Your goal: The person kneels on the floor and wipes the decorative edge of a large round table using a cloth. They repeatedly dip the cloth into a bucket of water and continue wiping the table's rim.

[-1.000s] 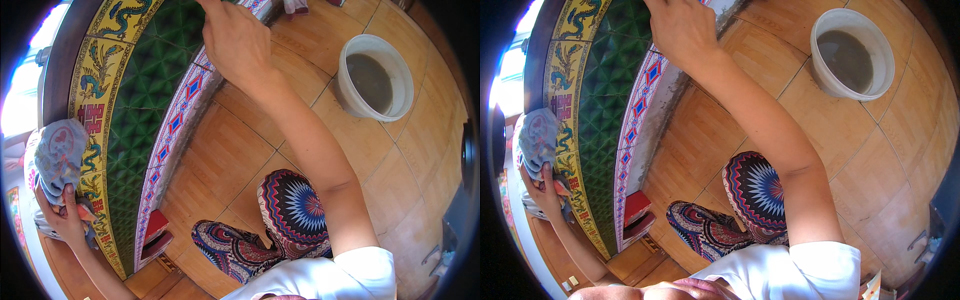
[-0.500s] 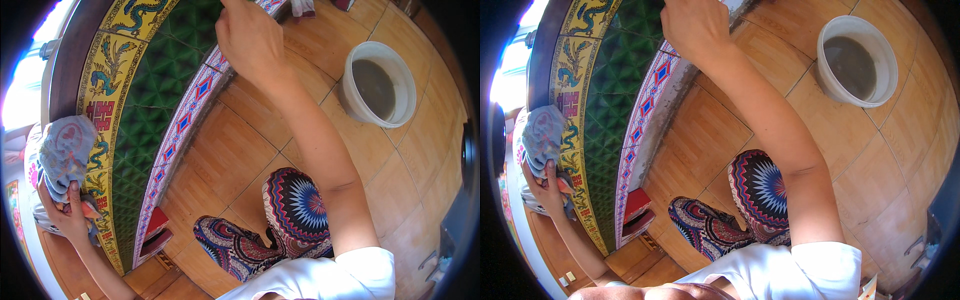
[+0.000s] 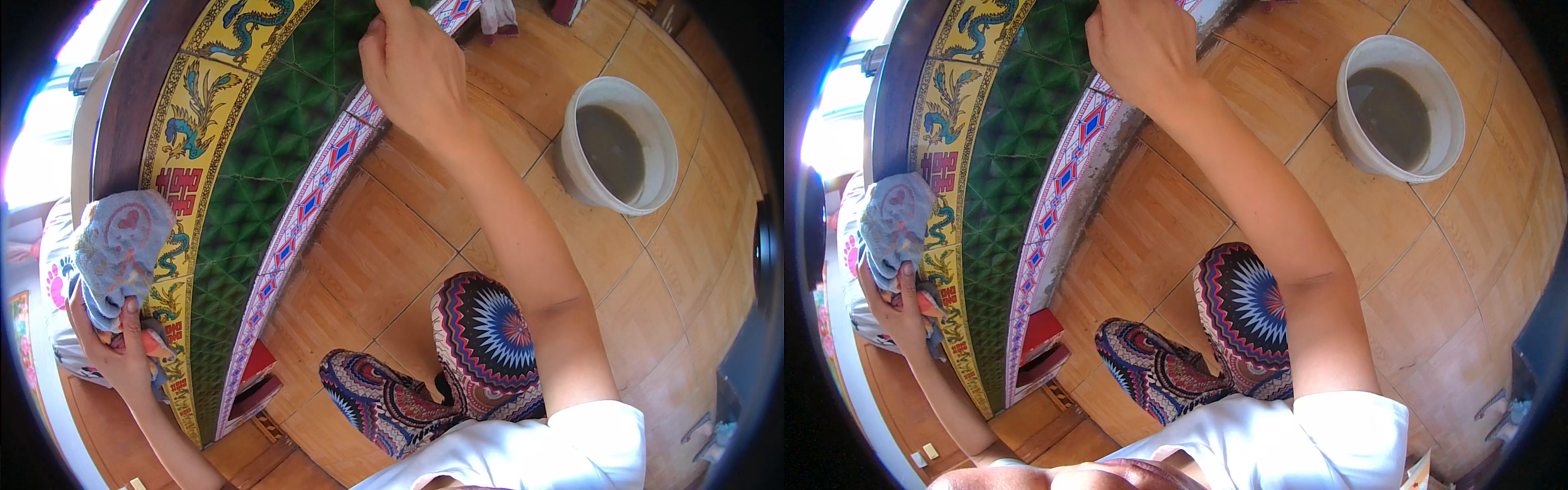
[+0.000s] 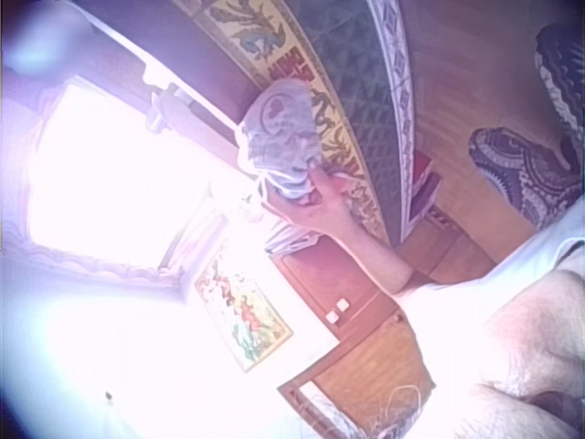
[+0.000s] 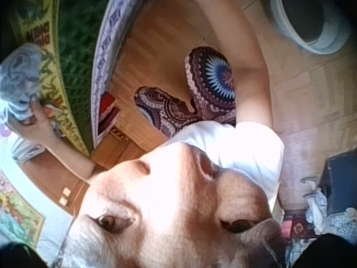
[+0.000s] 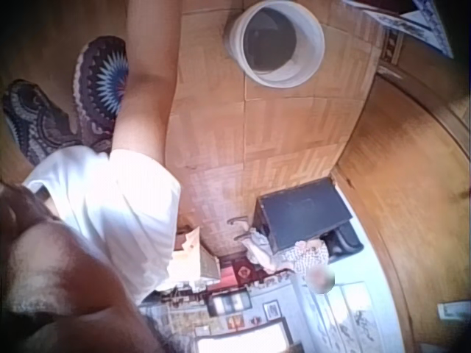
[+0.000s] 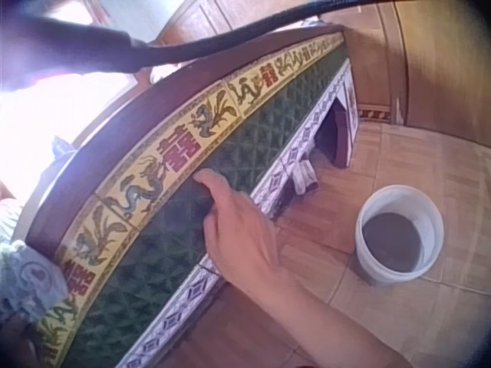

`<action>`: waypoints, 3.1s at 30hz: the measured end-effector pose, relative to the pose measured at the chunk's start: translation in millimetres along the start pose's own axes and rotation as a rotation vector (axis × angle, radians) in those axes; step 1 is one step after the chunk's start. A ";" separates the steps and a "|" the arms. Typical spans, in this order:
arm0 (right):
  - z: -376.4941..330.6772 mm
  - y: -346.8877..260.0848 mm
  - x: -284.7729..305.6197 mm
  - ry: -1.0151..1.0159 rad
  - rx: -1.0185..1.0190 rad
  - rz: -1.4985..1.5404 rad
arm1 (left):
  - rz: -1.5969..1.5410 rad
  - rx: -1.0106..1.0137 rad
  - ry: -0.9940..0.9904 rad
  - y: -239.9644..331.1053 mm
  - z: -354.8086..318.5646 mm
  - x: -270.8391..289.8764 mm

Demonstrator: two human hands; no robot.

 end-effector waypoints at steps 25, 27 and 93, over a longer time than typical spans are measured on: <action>-8.1 -5.3 -2.1 -0.004 -0.007 0.020 | -0.035 0.019 -0.019 -0.2 0.8 0.6; 3.5 -5.4 1.1 0.031 -0.009 0.062 | -0.064 0.046 -0.024 -0.4 0.1 -0.7; -126.1 -144.1 -69.0 0.111 -0.092 0.362 | -0.065 -0.443 -0.221 120.0 63.4 9.9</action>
Point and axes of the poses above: each hand's wrist, its own z-axis towards the middle knuckle, its own x-axis out of the back of the hand, y = z × x, the point moved 9 cm from there along z, towards the middle knuckle, and after that the axes turned 3 degrees about -y, right-handed, at the moved point
